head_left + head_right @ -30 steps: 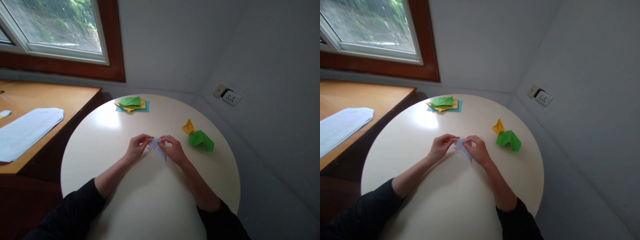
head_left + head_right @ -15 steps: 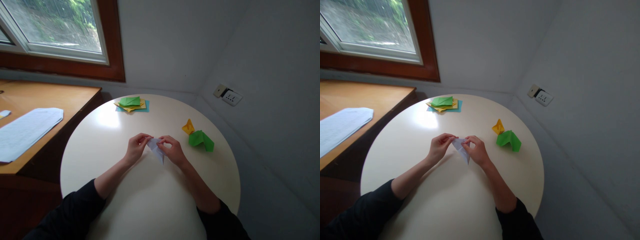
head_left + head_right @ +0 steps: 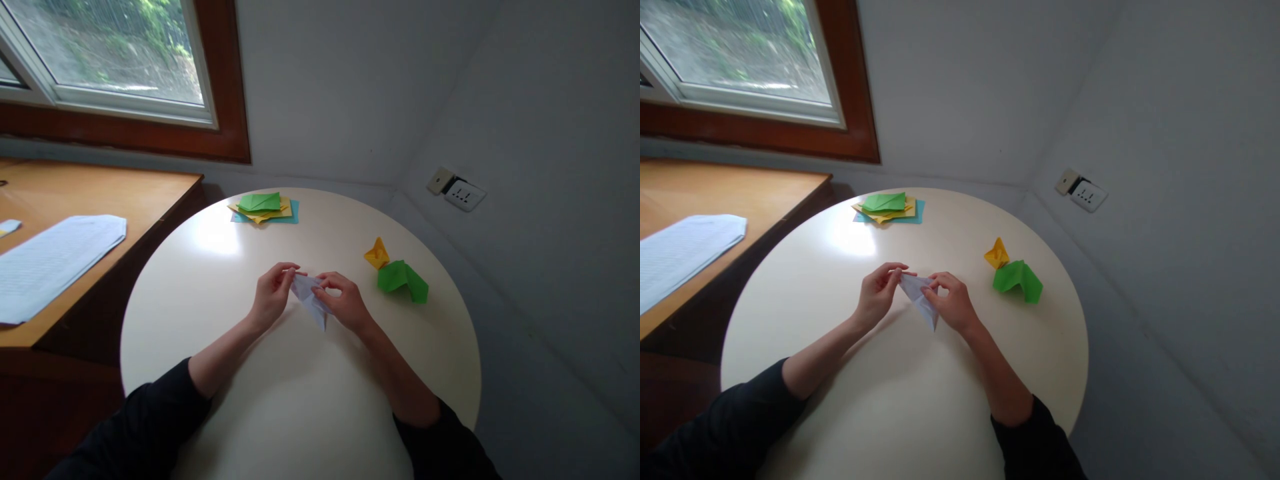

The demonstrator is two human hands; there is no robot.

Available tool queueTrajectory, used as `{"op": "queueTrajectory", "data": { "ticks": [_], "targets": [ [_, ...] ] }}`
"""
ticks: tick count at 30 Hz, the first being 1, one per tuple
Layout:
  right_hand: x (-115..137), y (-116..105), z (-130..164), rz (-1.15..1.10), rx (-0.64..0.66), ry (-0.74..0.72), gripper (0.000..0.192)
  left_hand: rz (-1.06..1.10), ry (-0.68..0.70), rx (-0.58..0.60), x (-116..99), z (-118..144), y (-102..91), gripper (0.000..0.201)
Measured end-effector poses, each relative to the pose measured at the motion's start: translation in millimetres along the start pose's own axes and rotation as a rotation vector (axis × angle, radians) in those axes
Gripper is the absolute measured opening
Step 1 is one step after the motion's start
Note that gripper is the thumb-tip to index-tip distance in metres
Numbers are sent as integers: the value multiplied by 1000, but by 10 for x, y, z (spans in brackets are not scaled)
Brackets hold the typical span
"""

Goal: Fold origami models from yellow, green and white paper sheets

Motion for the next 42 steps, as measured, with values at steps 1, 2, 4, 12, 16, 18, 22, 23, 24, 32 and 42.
{"op": "queueTrajectory", "data": {
  "ticks": [1,2,4,12,16,18,22,23,24,32,42],
  "targets": [
    [-3,0,-1,-4,0,-1,15,17,-3,18,0,4,10,34],
    [-5,0,-1,-8,-1,-1,16,32,-8,41,4,9,24,33],
    [-5,1,0,-17,0,1,16,38,-19,91,24,21,53,34],
    [11,25,14,-28,19,13,14,-86,-38,163,151,50,85,25],
    [-16,30,9,-55,12,52,12,-80,-38,157,153,56,80,20],
    [-31,32,7,-66,8,64,12,-76,-41,152,155,59,78,20],
    [-57,32,7,-93,6,86,13,-70,-43,142,173,65,73,20],
    [-62,32,8,-100,8,91,13,-73,-46,140,181,66,71,20],
    [-67,32,8,-105,10,96,14,-77,-49,140,188,68,70,20],
    [-94,32,3,-117,12,120,15,-78,-59,142,175,70,80,19],
    [-55,37,15,2,6,84,10,-213,-55,76,139,30,24,11]
  ]
}}
Point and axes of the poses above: each hand's wrist, its own z-axis away from the middle knuckle, its own y-axis out of the palm, x = y × z, the point moved 6 cm from there along -z, towards the middle knuckle, and after that the axes turned 6 degrees about y, right-handed, at the moved point
